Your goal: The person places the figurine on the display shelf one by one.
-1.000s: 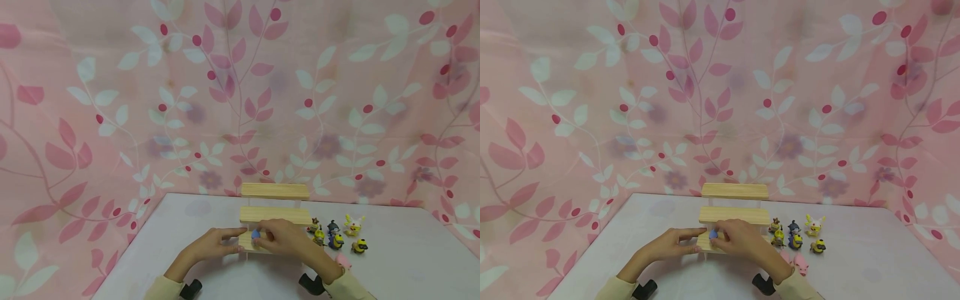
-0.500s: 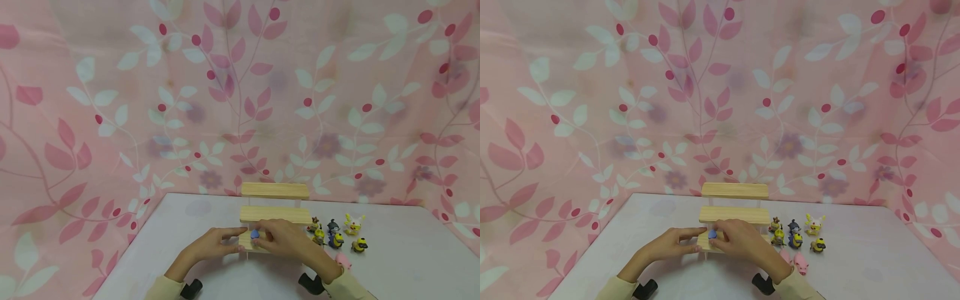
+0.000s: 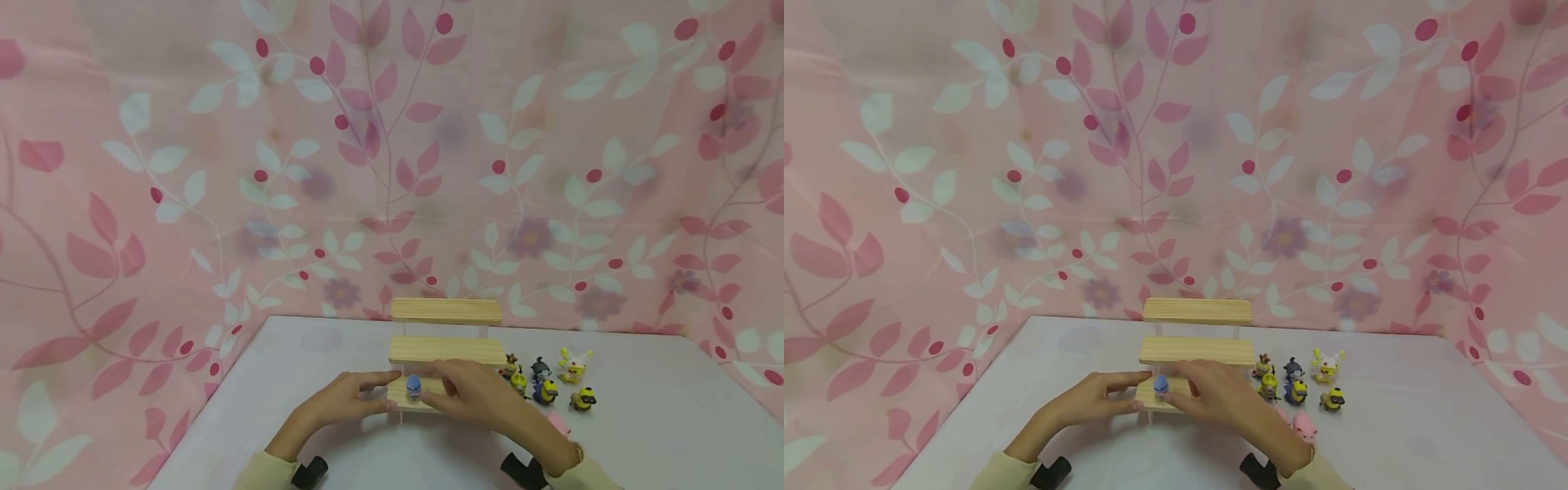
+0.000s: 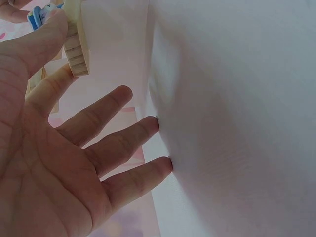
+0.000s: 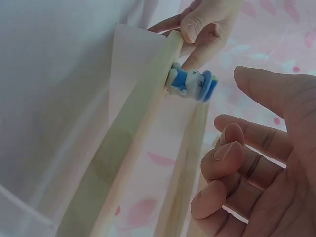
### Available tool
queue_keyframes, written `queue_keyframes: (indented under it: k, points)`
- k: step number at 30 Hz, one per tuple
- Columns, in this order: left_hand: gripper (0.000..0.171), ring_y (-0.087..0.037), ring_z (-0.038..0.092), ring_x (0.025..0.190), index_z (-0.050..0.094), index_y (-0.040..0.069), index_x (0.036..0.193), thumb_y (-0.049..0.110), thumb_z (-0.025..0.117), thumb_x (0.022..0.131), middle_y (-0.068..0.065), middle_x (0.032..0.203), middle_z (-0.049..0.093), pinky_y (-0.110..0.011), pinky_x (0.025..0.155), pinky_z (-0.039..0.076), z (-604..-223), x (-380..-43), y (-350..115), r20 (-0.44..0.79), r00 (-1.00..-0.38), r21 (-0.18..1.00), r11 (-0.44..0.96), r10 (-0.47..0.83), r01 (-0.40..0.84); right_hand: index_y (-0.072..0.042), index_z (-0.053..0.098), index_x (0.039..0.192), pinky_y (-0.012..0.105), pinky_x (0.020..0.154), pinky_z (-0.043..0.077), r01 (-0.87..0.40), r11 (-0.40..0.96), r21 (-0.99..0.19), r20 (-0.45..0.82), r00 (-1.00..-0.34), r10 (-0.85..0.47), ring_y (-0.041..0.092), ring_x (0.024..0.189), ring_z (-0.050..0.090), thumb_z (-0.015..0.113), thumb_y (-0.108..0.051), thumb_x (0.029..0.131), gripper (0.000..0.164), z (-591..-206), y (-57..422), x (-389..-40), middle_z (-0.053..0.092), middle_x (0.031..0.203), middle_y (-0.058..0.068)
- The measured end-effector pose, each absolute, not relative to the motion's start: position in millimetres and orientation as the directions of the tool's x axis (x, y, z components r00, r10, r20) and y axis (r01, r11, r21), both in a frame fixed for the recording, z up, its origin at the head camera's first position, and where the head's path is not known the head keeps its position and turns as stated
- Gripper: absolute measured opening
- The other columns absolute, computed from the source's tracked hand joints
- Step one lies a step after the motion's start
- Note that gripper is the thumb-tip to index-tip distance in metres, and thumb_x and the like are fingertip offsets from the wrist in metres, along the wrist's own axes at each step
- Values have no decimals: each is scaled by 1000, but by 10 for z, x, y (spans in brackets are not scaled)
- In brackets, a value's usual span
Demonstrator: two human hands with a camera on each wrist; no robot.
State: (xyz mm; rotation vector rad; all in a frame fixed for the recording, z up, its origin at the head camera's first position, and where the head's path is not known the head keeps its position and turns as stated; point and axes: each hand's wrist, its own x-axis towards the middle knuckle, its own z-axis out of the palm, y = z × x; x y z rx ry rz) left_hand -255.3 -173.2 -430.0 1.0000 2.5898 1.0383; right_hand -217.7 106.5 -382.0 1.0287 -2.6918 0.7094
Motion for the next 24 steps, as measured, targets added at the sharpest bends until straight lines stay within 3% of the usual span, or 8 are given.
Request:
queue_keyframes:
  k: [17, 24]
  points:
    - [58, -25, 55, 125, 53, 27, 144, 50, 65, 92, 5, 142, 54, -52, 100, 45, -4333, -2571, -1734, 82, -762, 682, 521, 642, 513, -28, 64, 110, 19, 47, 30, -655, 681, -328, 369, -752, -546, -2, 53, 31, 72, -37, 92, 22, -3803, 1416, -1980, 41, 64, -16]
    - [58, -27, 55, 125, 53, 28, 144, 51, 65, 93, 2, 142, 53, -53, 100, 44, -4331, -2567, -1738, 76, -766, 676, 532, 638, 510, -23, 66, 112, 17, 47, 30, -646, 702, -299, 427, -748, -507, -4, 54, 29, 76, -34, 89, 27, -3837, 1594, -1924, 39, 68, -19]
